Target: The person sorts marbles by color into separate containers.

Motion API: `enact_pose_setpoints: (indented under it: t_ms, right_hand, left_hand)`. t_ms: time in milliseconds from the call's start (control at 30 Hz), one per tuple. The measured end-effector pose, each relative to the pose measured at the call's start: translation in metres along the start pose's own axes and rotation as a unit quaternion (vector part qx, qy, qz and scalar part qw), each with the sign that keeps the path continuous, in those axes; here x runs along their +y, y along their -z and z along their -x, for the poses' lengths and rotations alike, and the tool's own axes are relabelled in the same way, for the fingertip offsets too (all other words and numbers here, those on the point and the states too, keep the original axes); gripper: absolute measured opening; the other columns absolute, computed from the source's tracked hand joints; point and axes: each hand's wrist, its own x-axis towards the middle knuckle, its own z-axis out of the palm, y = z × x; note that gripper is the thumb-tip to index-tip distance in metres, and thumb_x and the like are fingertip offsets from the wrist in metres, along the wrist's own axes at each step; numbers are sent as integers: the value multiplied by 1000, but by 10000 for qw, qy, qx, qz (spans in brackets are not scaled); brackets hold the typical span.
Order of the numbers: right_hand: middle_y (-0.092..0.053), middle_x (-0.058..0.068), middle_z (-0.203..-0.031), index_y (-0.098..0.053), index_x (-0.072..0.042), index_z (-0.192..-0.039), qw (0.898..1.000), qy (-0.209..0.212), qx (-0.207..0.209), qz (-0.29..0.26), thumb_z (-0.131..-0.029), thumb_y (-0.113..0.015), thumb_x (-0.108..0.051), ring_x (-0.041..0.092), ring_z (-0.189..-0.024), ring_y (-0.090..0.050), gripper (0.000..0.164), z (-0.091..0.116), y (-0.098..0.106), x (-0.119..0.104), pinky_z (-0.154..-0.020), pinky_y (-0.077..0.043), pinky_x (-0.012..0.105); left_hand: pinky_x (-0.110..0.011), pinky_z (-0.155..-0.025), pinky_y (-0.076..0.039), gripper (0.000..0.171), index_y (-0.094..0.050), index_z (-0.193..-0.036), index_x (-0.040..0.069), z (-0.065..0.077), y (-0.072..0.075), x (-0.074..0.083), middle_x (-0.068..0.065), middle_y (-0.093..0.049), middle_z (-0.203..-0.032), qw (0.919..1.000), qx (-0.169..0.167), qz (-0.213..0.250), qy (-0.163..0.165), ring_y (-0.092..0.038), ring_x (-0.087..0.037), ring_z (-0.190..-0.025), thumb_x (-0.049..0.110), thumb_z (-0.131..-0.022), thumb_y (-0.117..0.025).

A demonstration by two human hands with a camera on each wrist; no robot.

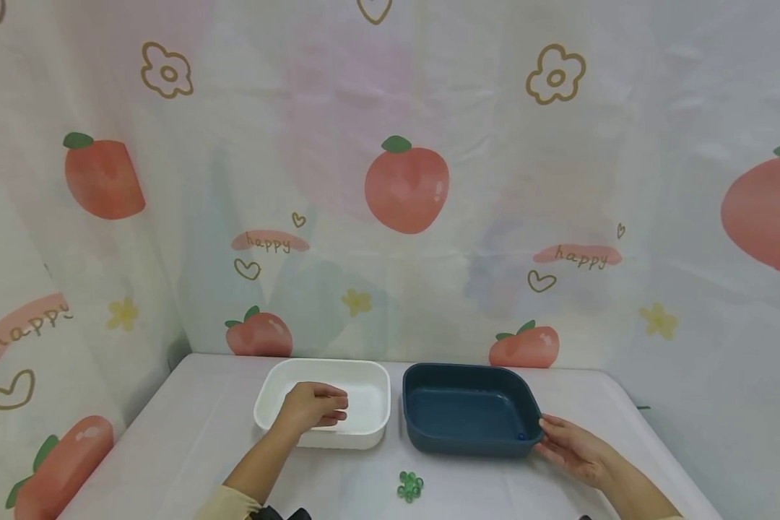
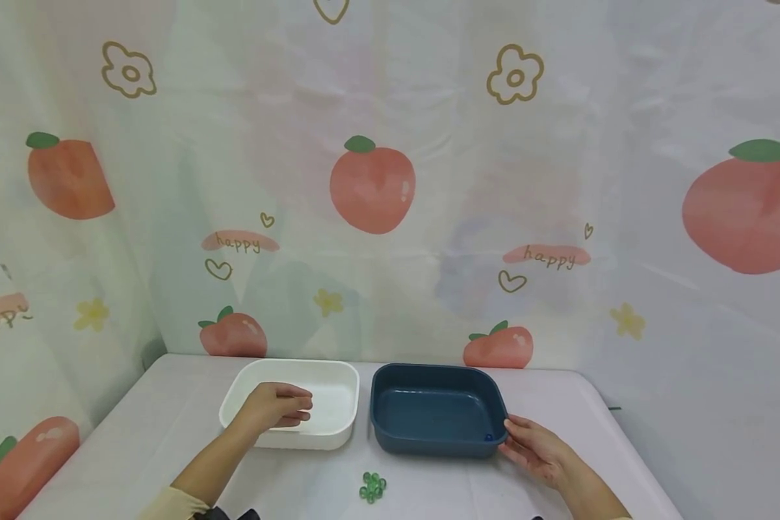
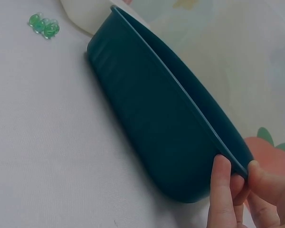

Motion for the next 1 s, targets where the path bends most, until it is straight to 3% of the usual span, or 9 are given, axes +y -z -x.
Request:
enact_pose_setpoints:
  t_ms: [167,433,533,667,733,833,1000]
  right_hand:
    - [-67,3,-97,-6,11,-150,10000,-32,-53,-3,-98,-61,-9,10,-90,-66,79,-1,-1,0,-92,-57,29]
    - [-67,2,-98,-7,11,-150,9998,-50,-201,33,-98,-60,-10,10,-91,-66,76,-2,-1,0,-93,-57,30]
    - [-66,2,-98,-27,8,-144,9996,-25,-271,21,-99,-58,-10,9,-91,-66,58,-2,1,-1,-93,-57,29]
    - [-65,2,-97,-51,-2,-122,9992,24,-391,-46,-99,-58,-9,10,-91,-65,25,-3,2,-3,-92,-57,29]
    - [-66,2,-97,-53,-4,-118,9990,13,-449,-74,-99,-57,-9,10,-91,-66,20,-4,3,-4,-92,-57,29]
    - [-66,3,-97,-44,4,-129,9990,-31,-437,-74,-100,-57,-8,10,-90,-66,35,-4,3,-3,-92,-57,28]
    - [-65,3,-95,-10,13,-147,9997,-68,-229,-12,-97,-61,-9,10,-89,-66,75,-3,1,-1,-91,-58,29]
  left_hand:
    - [-32,-65,-63,21,-70,-102,-8,1,16,-7,-12,-74,-85,9998,128,-91,118,-73,-23,-72,6,-86,-72]
    - [-32,-66,-63,22,-69,-105,-10,-2,47,-19,-13,-73,-88,9994,307,-116,141,-73,-23,-74,5,-88,-71]
    - [-32,-66,-63,24,-67,-107,-11,-3,60,-20,-15,-73,-90,9992,349,-108,175,-73,-21,-74,5,-90,-69]
    - [-30,-67,-63,26,-67,-110,-11,-3,76,-18,-15,-73,-92,9985,448,-239,222,-73,-20,-75,7,-91,-68]
    - [-30,-67,-63,27,-66,-111,-11,-3,83,-18,-15,-73,-93,9979,478,-365,232,-73,-21,-76,8,-91,-68]
    - [-29,-67,-63,27,-67,-111,-9,-4,92,-19,-13,-73,-91,9961,552,-629,286,-73,-20,-76,8,-91,-69]
    - [-29,-68,-62,28,-67,-112,-7,-6,110,-21,-11,-72,-91,9915,699,-1041,355,-72,-18,-75,9,-90,-71]
